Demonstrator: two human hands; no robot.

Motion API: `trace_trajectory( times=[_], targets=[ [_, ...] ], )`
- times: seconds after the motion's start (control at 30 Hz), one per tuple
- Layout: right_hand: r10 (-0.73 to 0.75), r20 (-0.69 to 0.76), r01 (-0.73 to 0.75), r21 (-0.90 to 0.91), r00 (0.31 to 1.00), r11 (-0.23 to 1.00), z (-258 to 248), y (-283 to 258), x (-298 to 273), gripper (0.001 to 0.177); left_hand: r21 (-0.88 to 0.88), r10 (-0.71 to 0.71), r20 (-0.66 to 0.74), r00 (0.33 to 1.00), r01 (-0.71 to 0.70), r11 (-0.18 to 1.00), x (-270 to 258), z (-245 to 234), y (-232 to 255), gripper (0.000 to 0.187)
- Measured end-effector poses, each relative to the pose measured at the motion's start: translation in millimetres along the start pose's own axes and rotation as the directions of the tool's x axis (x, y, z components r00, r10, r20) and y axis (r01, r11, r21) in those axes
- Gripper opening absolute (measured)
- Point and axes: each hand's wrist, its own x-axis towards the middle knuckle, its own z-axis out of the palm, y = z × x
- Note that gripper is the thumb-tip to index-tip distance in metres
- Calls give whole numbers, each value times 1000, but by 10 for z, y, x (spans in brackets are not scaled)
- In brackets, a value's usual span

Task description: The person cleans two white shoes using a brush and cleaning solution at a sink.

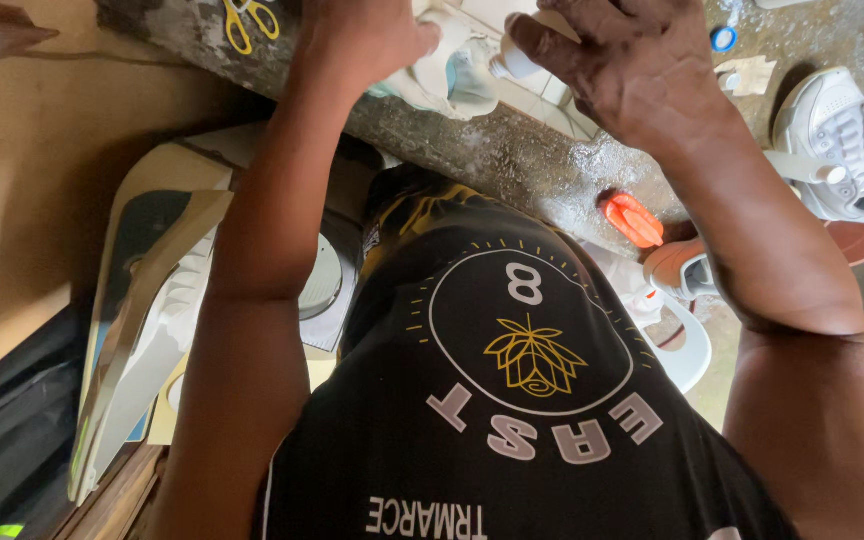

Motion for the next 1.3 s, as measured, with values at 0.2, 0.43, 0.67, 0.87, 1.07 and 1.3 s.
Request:
trace_trajectory(
  times=[0.2, 0.43, 0.67, 0.87, 1.07, 1.3],
  targets=[
    [-28, -22, 31, 115, 999, 993, -305, -72, 15, 22, -186, -31, 22, 999, 35, 982, -370, 102, 184, 61],
    [-84, -21, 86, 177, 996, 980, -434, -139, 104, 36, 40, -83, 27, 996, 82, 996, -405, 11, 411, 70],
    [-23, -15, 26, 183, 1000, 983, -386, -232, -4, 32, 64, 37, -66, 997, -33, 997, -391, -186, 470, 55],
    [-22, -9, 23, 104, 1000, 994, -384, -255, -21, 33, 67, 43, -54, 998, -39, 997, -317, -168, 415, 54],
    [9, -44, -2, 148, 999, 989, -422, -317, 33, 35, 85, 31, -5, 999, -31, 996, -357, -205, 391, 56],
    [-23, -115, 44, 183, 993, 982, -398, -446, 183, 30, 72, 32, -33, 999, -30, 997, -628, -261, 272, 55]
  ],
)
